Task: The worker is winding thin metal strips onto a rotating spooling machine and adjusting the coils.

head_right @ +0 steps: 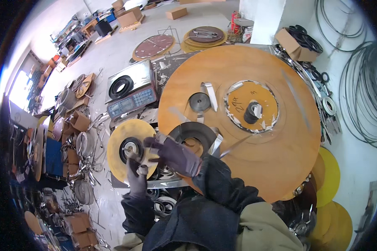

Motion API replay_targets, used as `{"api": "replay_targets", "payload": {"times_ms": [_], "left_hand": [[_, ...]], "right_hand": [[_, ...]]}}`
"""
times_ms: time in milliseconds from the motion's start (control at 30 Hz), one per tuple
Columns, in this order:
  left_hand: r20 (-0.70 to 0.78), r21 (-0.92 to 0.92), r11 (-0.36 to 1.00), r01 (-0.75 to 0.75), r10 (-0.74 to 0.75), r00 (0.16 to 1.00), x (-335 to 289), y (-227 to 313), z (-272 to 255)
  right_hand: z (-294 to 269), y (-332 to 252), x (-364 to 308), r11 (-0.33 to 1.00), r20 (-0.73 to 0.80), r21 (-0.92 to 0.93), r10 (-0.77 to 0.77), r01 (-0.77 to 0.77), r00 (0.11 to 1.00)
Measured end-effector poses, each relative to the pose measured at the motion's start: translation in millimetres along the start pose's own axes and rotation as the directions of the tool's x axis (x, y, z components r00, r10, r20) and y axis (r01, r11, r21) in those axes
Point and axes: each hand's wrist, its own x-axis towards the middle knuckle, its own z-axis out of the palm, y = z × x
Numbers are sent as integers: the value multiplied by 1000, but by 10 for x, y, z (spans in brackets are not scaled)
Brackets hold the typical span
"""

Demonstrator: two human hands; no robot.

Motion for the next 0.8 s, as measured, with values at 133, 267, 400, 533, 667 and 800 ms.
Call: {"api": "replay_targets", "payload": {"times_ms": [133, 267, 400, 533, 667, 800], "left_hand": [[86, 26, 964, 263, -264, 961, 74, -79, 4], [-60, -30, 970, 243, -244, 968, 179, -194, -34], [235, 134, 990, -38, 6, 972, -108, 231, 369], [577, 321, 918, -234, 6, 817, -249, 534, 633], [650, 255, 947, -194, -20, 760, -145, 555, 698], [787, 164, 977, -135, -47, 615, -172, 578, 715]], "right_hand": [[120, -156, -77, 449, 282, 791, 334, -415, 900], [91, -5, -263, -139, 288, 957, 329, -256, 899], [77, 348, -371, 900, -154, 377, 296, -221, 943], [20, 43, -53, 325, -124, 922, 762, -209, 635], [-54, 144, -187, 342, -100, 891, 788, -298, 608], [87, 153, -127, 168, -105, 986, 600, 4, 793]]}}
